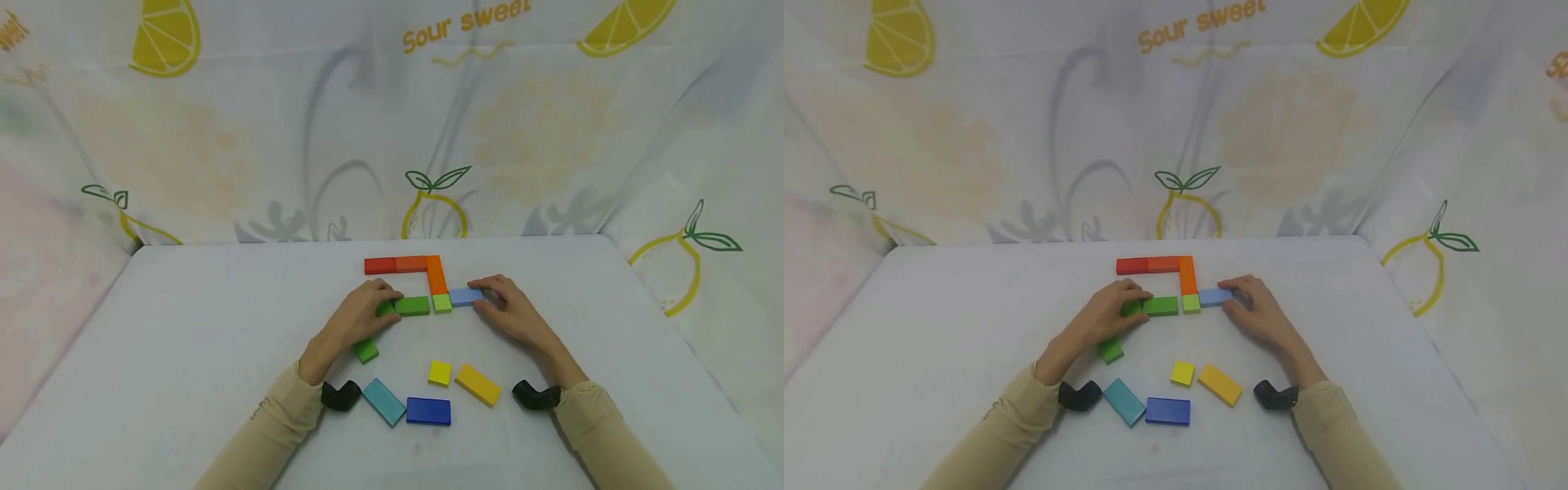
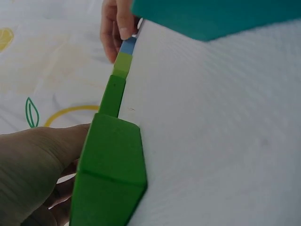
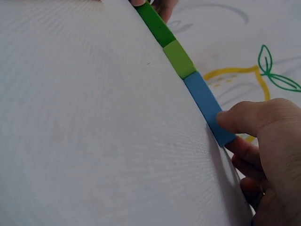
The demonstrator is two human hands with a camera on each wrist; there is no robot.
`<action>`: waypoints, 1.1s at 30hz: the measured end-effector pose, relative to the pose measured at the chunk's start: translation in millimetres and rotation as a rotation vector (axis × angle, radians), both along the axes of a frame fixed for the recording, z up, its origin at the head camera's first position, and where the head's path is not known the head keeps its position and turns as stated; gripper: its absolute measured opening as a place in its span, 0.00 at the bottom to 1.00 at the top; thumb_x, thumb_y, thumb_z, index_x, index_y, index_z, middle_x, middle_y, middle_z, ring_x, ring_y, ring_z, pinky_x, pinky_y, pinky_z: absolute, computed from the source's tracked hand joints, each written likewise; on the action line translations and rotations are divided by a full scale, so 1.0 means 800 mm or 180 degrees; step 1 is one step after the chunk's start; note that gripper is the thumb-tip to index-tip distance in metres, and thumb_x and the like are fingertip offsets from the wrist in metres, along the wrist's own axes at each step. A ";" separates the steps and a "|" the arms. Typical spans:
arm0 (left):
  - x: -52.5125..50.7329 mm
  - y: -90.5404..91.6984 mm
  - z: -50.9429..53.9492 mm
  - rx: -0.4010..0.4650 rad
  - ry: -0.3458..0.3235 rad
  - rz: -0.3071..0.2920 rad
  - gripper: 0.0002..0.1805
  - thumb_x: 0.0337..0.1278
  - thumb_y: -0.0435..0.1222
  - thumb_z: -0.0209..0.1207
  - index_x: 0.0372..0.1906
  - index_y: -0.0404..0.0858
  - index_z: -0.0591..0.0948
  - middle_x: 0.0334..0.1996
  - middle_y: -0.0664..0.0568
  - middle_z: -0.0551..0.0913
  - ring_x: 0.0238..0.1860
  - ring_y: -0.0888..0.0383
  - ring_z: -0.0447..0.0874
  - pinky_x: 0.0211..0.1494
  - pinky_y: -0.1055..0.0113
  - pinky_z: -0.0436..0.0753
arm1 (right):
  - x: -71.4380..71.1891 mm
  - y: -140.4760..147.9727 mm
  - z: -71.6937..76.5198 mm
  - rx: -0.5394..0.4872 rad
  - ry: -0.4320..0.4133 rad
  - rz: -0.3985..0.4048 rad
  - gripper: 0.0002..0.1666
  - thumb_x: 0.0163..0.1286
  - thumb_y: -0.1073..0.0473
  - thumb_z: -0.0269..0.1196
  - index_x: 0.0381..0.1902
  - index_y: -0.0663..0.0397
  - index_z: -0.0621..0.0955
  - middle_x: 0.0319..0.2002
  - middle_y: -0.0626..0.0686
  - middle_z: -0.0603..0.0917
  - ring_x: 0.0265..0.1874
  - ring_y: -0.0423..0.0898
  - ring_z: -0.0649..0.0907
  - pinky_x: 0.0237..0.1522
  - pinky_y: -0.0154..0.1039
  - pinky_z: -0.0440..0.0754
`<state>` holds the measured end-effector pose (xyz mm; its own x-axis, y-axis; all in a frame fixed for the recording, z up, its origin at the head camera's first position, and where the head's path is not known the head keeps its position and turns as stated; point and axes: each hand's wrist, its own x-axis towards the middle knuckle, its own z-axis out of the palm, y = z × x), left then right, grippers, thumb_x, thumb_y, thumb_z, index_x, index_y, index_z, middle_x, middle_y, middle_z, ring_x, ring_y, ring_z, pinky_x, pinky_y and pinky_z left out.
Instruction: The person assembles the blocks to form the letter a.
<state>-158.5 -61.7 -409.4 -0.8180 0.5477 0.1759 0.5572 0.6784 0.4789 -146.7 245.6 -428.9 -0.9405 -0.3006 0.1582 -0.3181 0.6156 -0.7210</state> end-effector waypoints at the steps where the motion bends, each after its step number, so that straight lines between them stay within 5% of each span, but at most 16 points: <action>1: 0.000 0.000 0.000 0.0003 0.0006 0.0002 0.20 0.50 0.40 0.67 0.50 0.40 0.83 0.45 0.49 0.81 0.44 0.55 0.77 0.52 0.61 0.78 | 0.000 0.000 0.000 0.0001 0.0003 0.0012 0.21 0.67 0.59 0.61 0.57 0.52 0.76 0.55 0.56 0.76 0.59 0.53 0.71 0.61 0.58 0.67; 9: 0.002 0.000 -0.003 -0.0061 -0.0055 0.0075 0.19 0.52 0.40 0.66 0.51 0.40 0.83 0.45 0.49 0.81 0.46 0.55 0.77 0.53 0.62 0.78 | -0.002 0.000 -0.009 -0.0100 0.0023 0.0060 0.19 0.67 0.59 0.61 0.56 0.50 0.77 0.55 0.55 0.77 0.59 0.52 0.70 0.63 0.58 0.64; 20: 0.004 0.007 -0.005 -0.0037 0.0127 0.0090 0.19 0.52 0.39 0.66 0.51 0.41 0.83 0.45 0.50 0.81 0.45 0.56 0.77 0.50 0.63 0.79 | 0.000 0.001 -0.004 -0.0035 0.0121 0.0034 0.19 0.67 0.60 0.61 0.56 0.52 0.76 0.55 0.55 0.77 0.57 0.51 0.71 0.61 0.55 0.67; 33: 0.003 0.008 -0.010 -0.0064 0.0220 0.0086 0.19 0.52 0.40 0.67 0.51 0.42 0.83 0.44 0.51 0.82 0.44 0.57 0.77 0.48 0.65 0.79 | -0.001 -0.002 -0.004 0.0029 0.0355 -0.0374 0.18 0.66 0.59 0.62 0.53 0.51 0.78 0.52 0.53 0.80 0.42 0.44 0.72 0.41 0.32 0.67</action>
<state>-156.4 -54.9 -417.4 -0.8188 0.5296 0.2216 0.5698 0.7027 0.4260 -147.9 244.0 -431.9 -0.9461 -0.1913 0.2614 -0.3211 0.6596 -0.6796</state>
